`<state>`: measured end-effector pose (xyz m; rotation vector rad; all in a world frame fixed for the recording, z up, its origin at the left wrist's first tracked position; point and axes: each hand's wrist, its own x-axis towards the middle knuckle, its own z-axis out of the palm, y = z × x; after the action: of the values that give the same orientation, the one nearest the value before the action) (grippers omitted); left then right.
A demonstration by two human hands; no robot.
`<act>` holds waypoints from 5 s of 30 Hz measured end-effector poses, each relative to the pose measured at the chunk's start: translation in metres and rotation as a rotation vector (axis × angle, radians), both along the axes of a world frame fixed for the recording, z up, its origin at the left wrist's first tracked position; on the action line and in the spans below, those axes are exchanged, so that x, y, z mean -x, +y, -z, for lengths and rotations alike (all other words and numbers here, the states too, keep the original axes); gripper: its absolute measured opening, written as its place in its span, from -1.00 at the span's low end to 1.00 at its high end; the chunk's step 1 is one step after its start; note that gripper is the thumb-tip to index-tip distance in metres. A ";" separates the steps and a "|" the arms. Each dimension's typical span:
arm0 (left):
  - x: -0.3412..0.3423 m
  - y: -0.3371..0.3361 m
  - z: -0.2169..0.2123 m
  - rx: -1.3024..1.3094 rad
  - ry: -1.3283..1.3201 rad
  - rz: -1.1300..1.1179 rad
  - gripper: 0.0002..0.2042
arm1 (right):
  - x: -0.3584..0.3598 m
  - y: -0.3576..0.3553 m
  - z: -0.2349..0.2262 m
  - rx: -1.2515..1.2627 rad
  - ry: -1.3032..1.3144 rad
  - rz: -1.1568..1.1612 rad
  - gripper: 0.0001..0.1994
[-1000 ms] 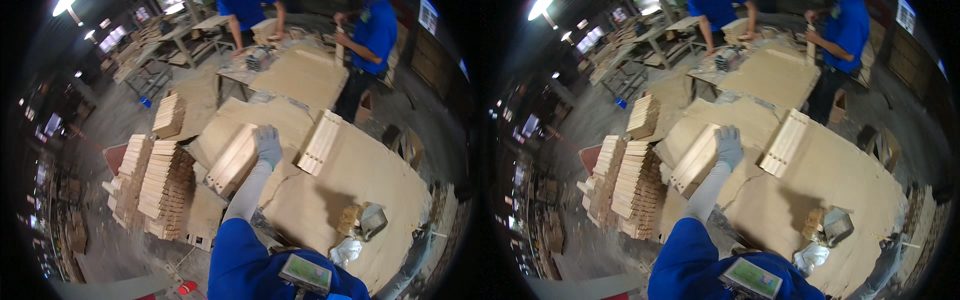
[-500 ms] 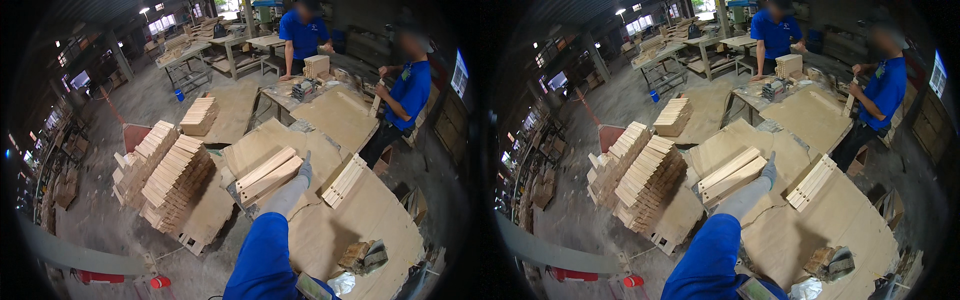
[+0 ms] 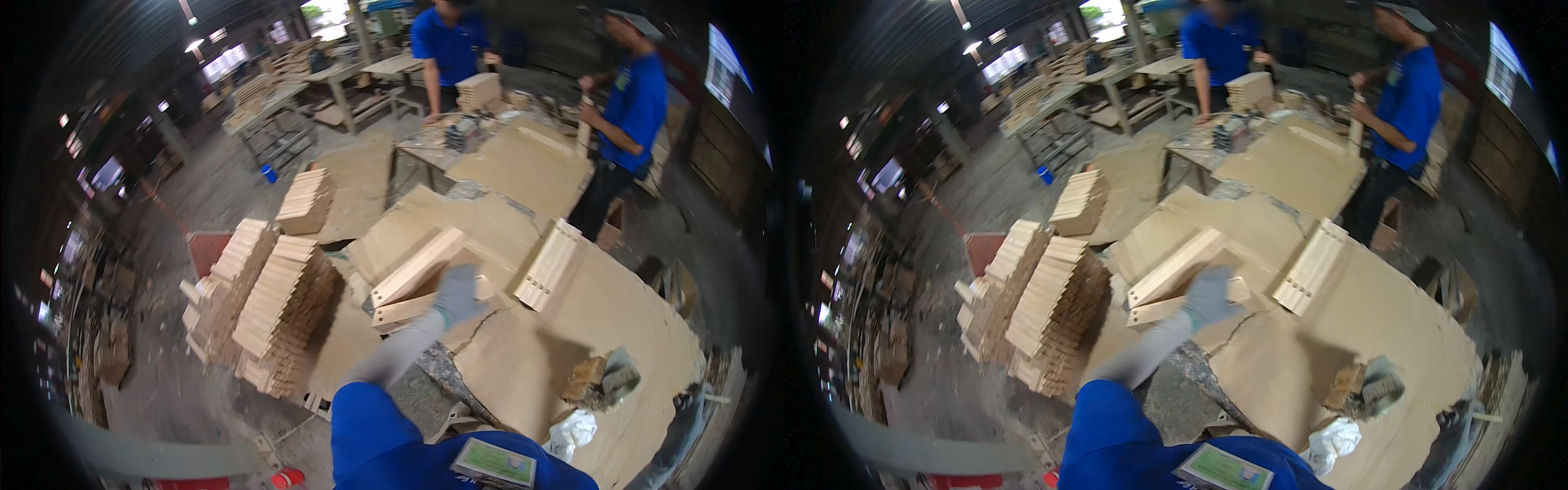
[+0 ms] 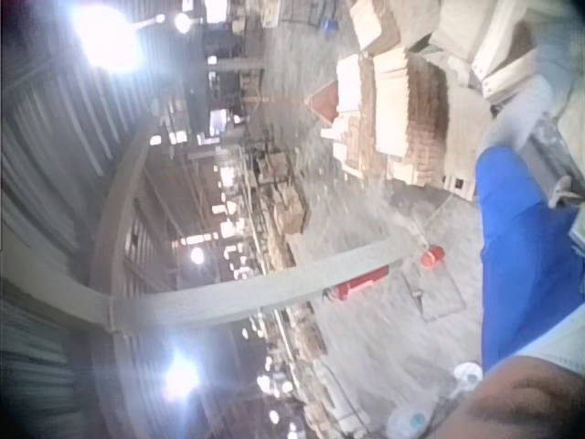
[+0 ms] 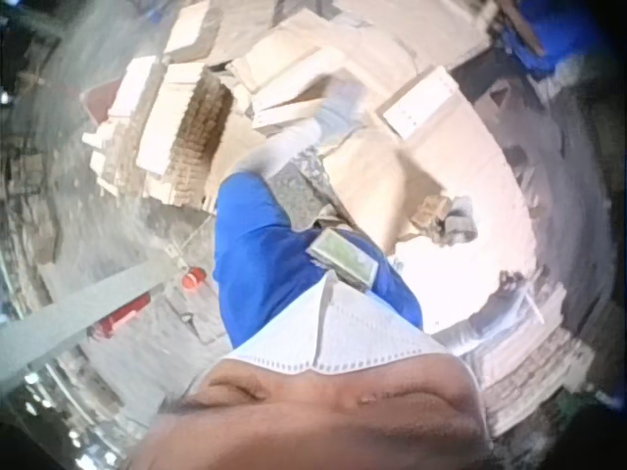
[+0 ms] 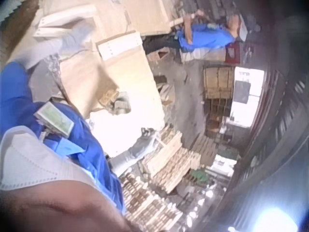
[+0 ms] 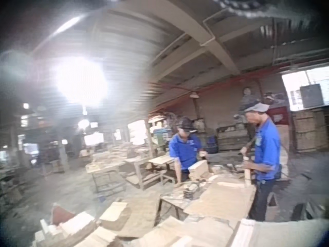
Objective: The person applies a white liquid to the holes of small wooden blocks using a brush and then places them on a stack. The person repeats this process for multiple blocks in a workshop setting.
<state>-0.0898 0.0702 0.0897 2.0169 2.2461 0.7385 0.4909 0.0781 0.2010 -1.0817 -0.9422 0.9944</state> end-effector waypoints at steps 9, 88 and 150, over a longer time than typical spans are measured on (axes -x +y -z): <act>0.078 0.006 0.011 0.903 -0.108 0.072 -0.10 | 0.075 -0.027 -0.041 0.006 0.078 0.025 -0.90; -0.137 -0.005 -0.118 -0.227 -2.594 0.823 -0.23 | 0.268 -0.080 0.021 0.523 0.890 -1.015 -0.43; -0.165 -0.066 -0.144 0.380 -0.484 0.678 -0.06 | 0.056 -0.098 0.003 0.219 -0.005 0.011 -0.74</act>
<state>0.0750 0.0044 0.2333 1.9396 1.2139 0.5786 0.4348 -0.0203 0.1981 -1.2705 -0.8437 1.1056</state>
